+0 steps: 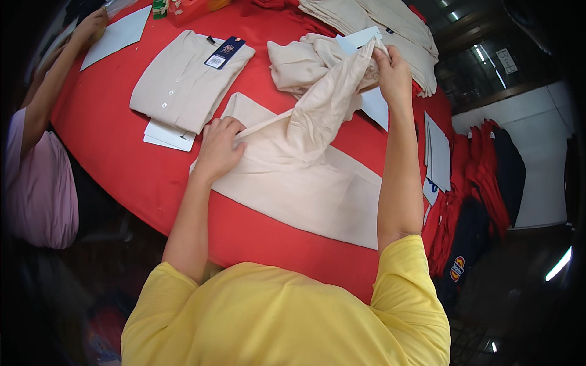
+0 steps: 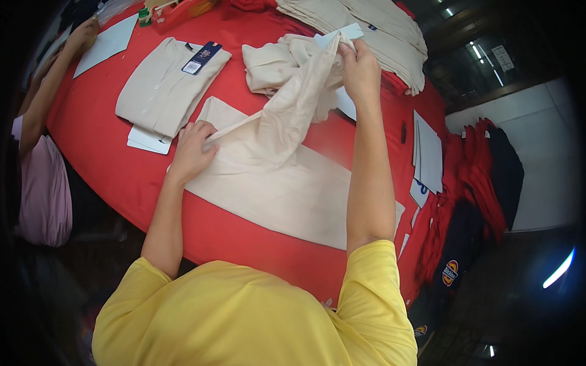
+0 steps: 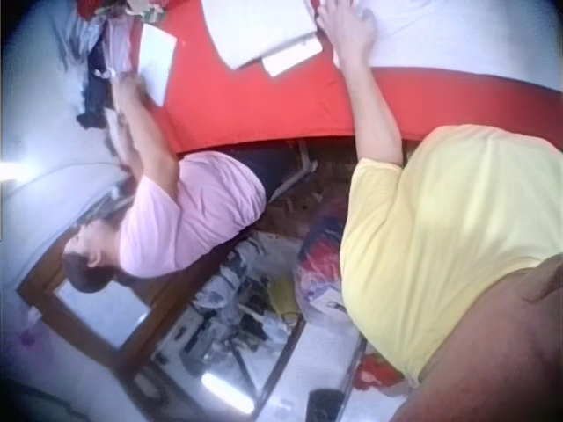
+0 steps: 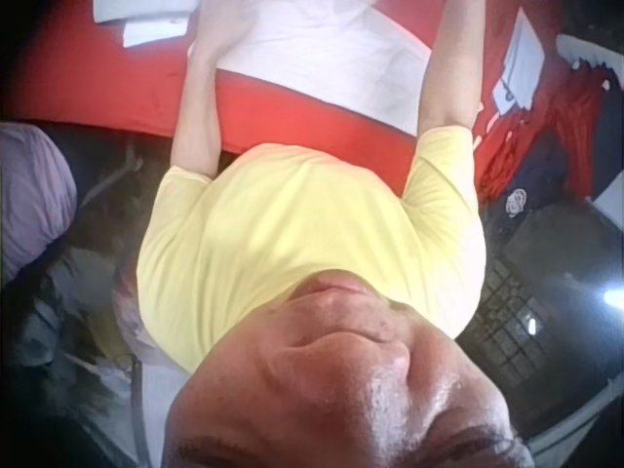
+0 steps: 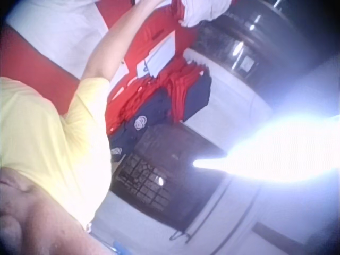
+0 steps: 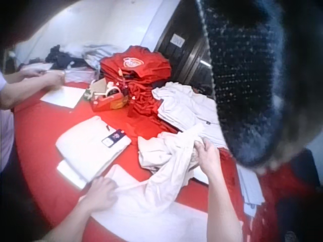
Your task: The person folds several shirts on a table, aligning the sleeves and body before stacking them.
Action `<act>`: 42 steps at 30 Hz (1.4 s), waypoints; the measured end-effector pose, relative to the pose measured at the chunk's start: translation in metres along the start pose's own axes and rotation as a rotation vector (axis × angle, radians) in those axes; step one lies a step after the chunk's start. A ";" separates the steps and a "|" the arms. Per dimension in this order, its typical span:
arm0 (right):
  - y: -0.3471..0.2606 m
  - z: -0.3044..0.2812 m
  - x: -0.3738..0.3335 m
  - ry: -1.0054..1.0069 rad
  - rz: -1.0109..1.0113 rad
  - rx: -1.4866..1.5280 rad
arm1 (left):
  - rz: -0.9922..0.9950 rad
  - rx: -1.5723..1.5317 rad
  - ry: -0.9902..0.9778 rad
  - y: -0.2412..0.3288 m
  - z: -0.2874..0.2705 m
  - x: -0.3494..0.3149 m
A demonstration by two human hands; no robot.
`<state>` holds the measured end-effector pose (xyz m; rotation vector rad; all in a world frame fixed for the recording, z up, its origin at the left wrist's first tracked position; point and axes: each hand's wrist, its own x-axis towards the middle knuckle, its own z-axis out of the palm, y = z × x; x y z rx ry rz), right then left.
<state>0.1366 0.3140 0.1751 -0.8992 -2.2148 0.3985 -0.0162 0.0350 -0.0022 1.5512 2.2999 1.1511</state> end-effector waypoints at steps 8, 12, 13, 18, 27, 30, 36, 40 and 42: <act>0.001 -0.090 -0.048 -0.920 -0.204 0.572 | -0.003 -0.002 0.044 -0.011 0.002 -0.005; 0.015 -0.096 -0.113 -0.855 0.149 0.330 | 0.007 0.005 0.045 -0.006 0.004 -0.004; 0.035 -0.090 -0.127 -0.815 0.118 0.301 | 0.004 0.004 0.035 -0.004 0.004 -0.003; 0.019 -0.043 -0.185 -0.803 0.006 0.030 | -0.011 0.014 0.011 -0.009 0.001 -0.004; -0.007 -0.033 -0.184 -0.603 -0.138 -0.005 | 0.014 -0.005 -0.088 -0.004 -0.007 -0.004; -0.038 -0.060 -0.167 -0.288 -0.338 0.235 | 0.010 -0.038 -0.071 -0.008 -0.005 -0.004; -0.017 -0.082 -0.196 -0.507 -0.273 0.066 | 0.026 -0.063 -0.053 -0.002 -0.006 -0.003; 0.024 -0.070 -0.220 -0.499 -0.289 -0.183 | 0.046 -0.043 -0.036 -0.005 0.000 -0.001; 0.023 -0.073 -0.223 -0.271 -0.331 -0.072 | 0.041 -0.031 -0.024 -0.007 0.002 -0.002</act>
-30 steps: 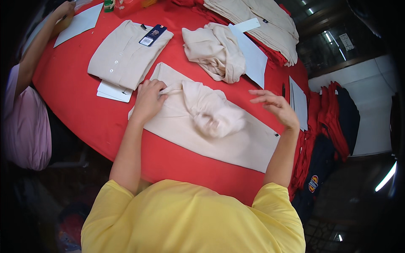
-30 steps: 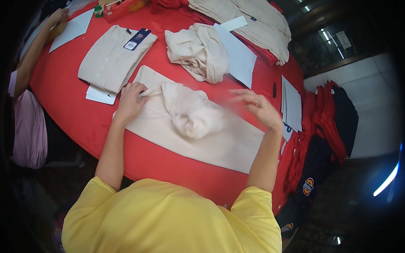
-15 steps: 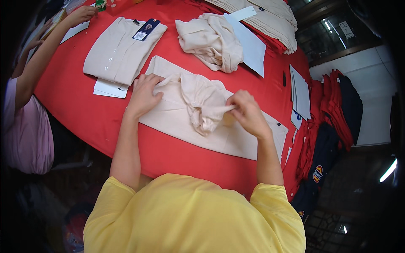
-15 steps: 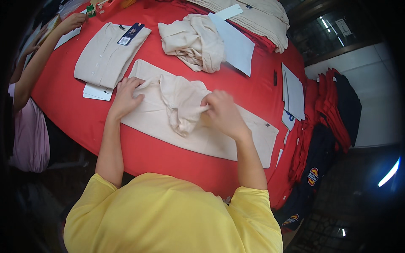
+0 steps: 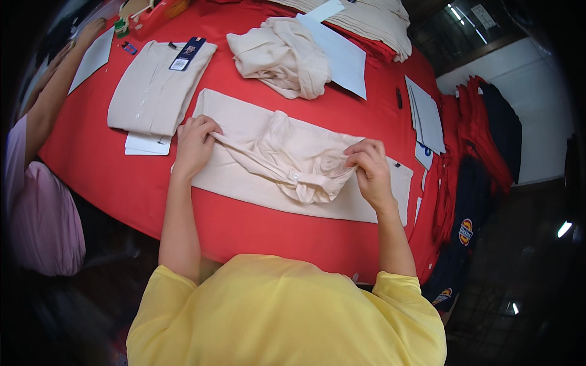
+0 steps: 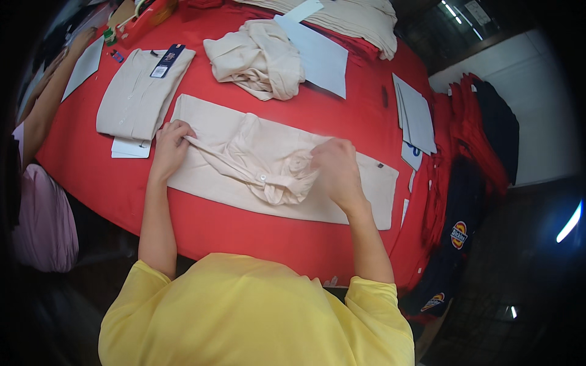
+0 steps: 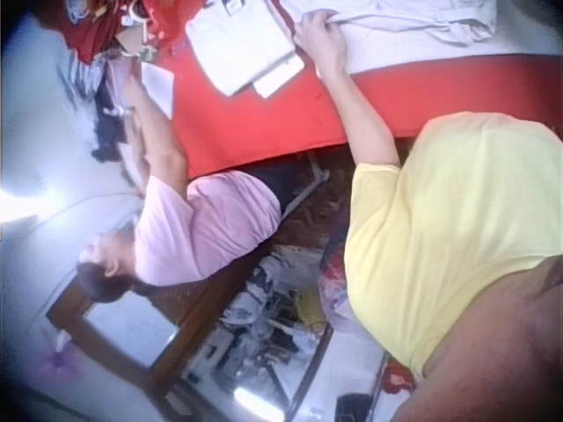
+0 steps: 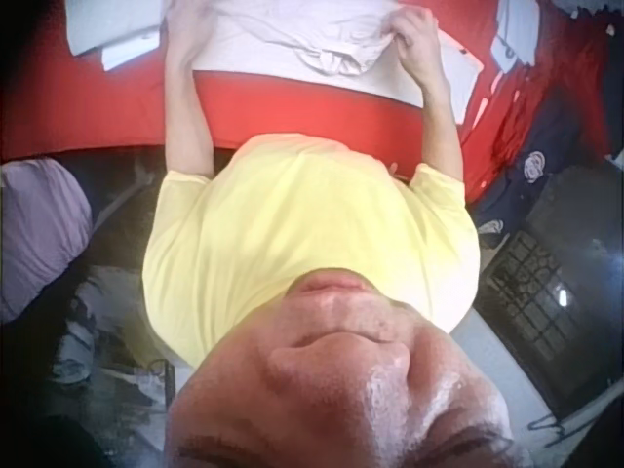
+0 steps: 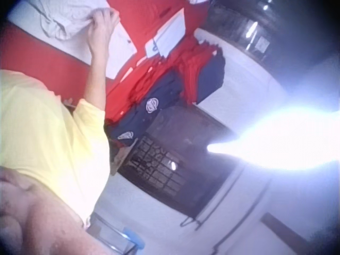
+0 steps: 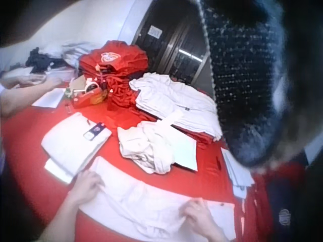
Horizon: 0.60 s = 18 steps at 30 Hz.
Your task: The person folds several shirts on a table, aligning the sleeves and body before stacking them.
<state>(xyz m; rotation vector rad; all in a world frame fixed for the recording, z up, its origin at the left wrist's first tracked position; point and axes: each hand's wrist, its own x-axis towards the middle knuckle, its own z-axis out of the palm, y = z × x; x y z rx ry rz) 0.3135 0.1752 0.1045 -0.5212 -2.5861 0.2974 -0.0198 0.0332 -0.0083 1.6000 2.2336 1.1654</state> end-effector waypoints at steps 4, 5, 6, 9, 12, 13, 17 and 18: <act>-0.004 0.011 -0.020 0.140 0.067 0.151 | 0.003 0.018 0.013 -0.006 -0.002 -0.002; 0.000 0.017 -0.033 0.123 0.113 0.176 | 0.010 -0.002 0.019 -0.005 0.000 -0.001; 0.011 0.022 -0.050 -0.025 0.132 0.116 | 0.015 -0.024 0.008 -0.002 0.000 0.001; 0.016 0.039 -0.080 0.046 0.207 -0.094 | -0.001 0.002 -0.017 0.000 0.002 0.002; -0.011 0.043 -0.079 0.135 0.256 0.063 | 0.013 -0.045 0.012 -0.007 0.001 0.001; -0.020 0.045 -0.077 0.145 0.254 0.096 | -0.007 -0.063 0.016 -0.009 0.000 0.001; -0.033 0.072 -0.079 -0.025 0.163 0.071 | -0.025 -0.062 0.037 0.001 0.000 0.005; -0.032 0.071 -0.081 0.025 0.182 0.047 | -0.039 -0.067 0.038 0.002 0.001 0.006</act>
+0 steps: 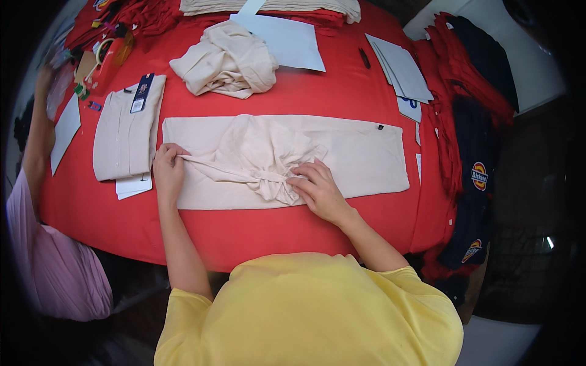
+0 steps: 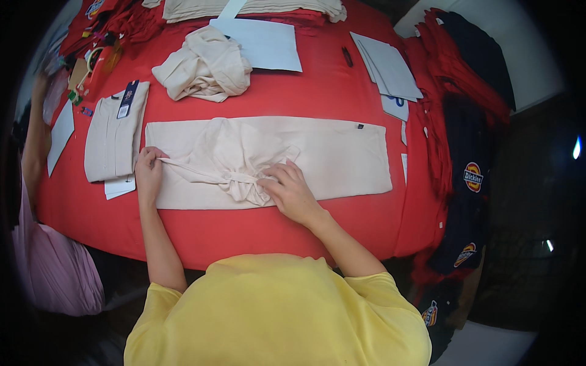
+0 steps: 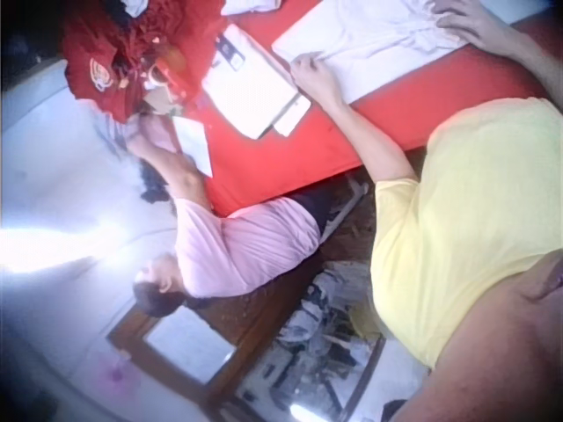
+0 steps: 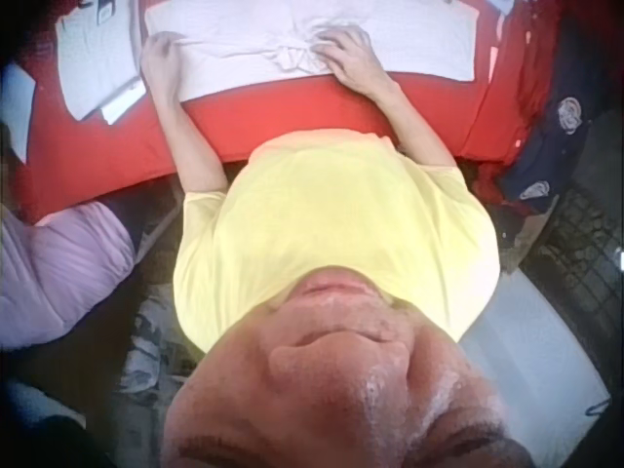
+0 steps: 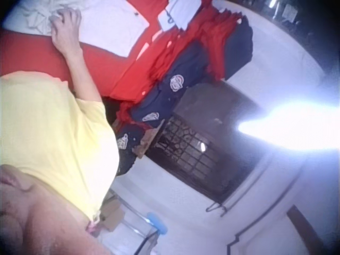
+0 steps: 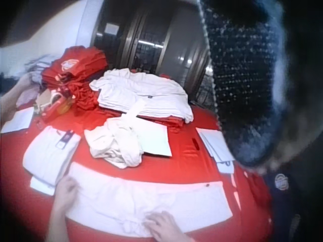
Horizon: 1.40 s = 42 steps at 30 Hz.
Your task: The person folds several shirts on a table, aligning the sleeves and body before stacking them.
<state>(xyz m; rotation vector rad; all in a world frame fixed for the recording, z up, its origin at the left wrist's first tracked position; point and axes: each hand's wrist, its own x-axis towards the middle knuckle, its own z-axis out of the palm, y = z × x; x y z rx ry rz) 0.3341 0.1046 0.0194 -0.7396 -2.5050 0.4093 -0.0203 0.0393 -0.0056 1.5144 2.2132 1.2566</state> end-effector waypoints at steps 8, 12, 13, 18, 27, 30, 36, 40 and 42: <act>0.090 -0.059 -0.054 0.339 0.558 -0.349 | 0.197 0.433 0.105 0.038 -0.004 -0.009; 0.123 -0.094 -0.099 0.268 1.151 -0.650 | 0.479 0.133 -0.126 0.104 0.058 -0.029; 0.123 -0.097 -0.102 0.241 1.204 -0.613 | 0.548 0.063 -0.224 0.120 0.075 -0.037; 0.145 -0.094 -0.114 0.269 1.261 -0.399 | 0.640 0.396 -0.360 0.148 0.126 -0.044; 0.061 -0.111 -0.015 0.480 0.710 0.069 | 0.601 0.428 -0.418 0.147 0.127 -0.043; 0.017 -0.058 0.011 0.196 0.457 0.149 | 0.539 0.299 -0.413 0.143 0.128 -0.041; -0.002 -0.035 0.009 -0.104 0.472 0.472 | 0.554 0.201 -0.365 0.141 0.130 -0.042; 0.045 -0.057 -0.012 0.178 0.751 0.496 | 0.525 0.103 -0.353 0.140 0.123 -0.041; 0.076 -0.065 -0.029 0.317 0.619 0.083 | 0.566 0.075 -0.286 0.140 0.119 -0.040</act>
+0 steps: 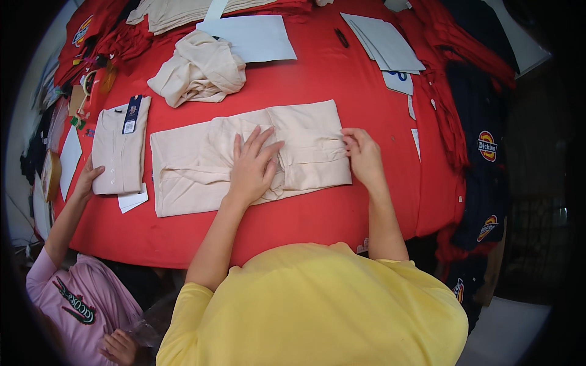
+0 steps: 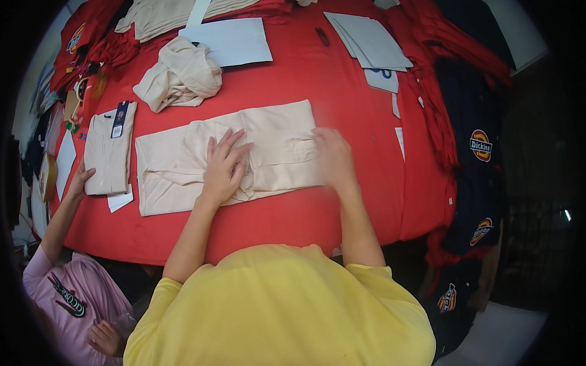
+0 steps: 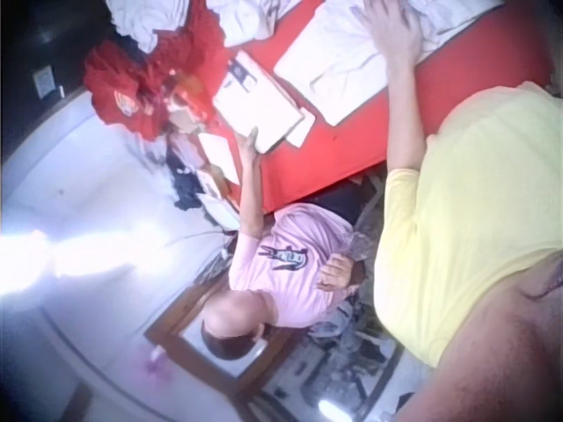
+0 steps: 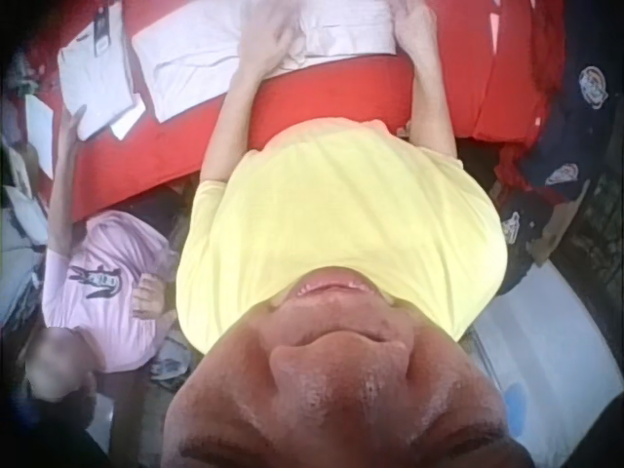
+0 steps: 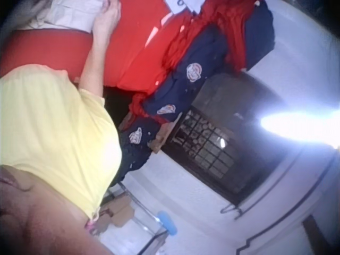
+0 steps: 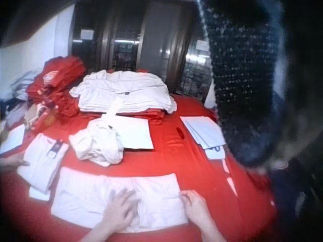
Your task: The person folds several shirts on a table, aligning the sleeves and body before stacking them.
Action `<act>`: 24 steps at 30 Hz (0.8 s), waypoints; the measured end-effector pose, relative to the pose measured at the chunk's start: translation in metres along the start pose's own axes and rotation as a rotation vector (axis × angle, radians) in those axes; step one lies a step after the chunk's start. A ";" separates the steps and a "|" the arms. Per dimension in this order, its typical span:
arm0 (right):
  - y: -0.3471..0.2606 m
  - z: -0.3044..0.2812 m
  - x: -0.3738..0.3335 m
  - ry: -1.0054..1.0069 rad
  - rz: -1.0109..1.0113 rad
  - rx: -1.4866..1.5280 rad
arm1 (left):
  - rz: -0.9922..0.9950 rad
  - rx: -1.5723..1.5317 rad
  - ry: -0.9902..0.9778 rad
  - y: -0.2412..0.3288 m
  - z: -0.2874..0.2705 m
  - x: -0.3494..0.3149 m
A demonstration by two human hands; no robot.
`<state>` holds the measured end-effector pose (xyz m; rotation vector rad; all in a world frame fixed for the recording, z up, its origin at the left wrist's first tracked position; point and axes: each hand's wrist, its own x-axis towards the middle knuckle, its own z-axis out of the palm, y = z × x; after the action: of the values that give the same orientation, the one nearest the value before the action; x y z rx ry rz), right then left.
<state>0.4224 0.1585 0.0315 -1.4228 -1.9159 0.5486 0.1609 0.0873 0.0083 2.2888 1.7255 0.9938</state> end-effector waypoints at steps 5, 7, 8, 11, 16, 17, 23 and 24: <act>0.019 -0.023 -0.008 -0.169 0.303 0.069 | 0.064 -0.021 0.124 0.030 -0.009 0.010; 0.018 -0.019 -0.013 -0.221 0.398 0.162 | 0.057 -0.095 0.136 0.036 -0.002 0.017; 0.018 -0.016 -0.015 -0.189 0.356 0.139 | 0.068 -0.117 0.140 0.036 0.004 0.026; 0.026 -0.004 -0.022 -0.113 0.263 0.059 | 0.159 -0.179 0.084 0.042 0.025 0.069; 0.026 0.007 -0.024 0.003 0.163 -0.037 | 0.352 -0.165 -0.407 0.054 0.068 0.132; 0.025 0.008 -0.024 0.045 0.095 -0.076 | 0.354 -0.116 -0.530 0.057 0.072 0.140; 0.008 0.003 -0.024 0.173 0.039 -0.011 | 0.264 -0.042 -0.912 0.062 0.067 0.182; 0.010 0.003 -0.027 0.132 0.048 -0.032 | 0.245 -0.090 -0.848 0.057 0.071 0.181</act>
<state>0.4315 0.1357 0.0158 -1.4915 -1.7979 0.4364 0.2724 0.2493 0.0571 2.3637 1.0407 0.0475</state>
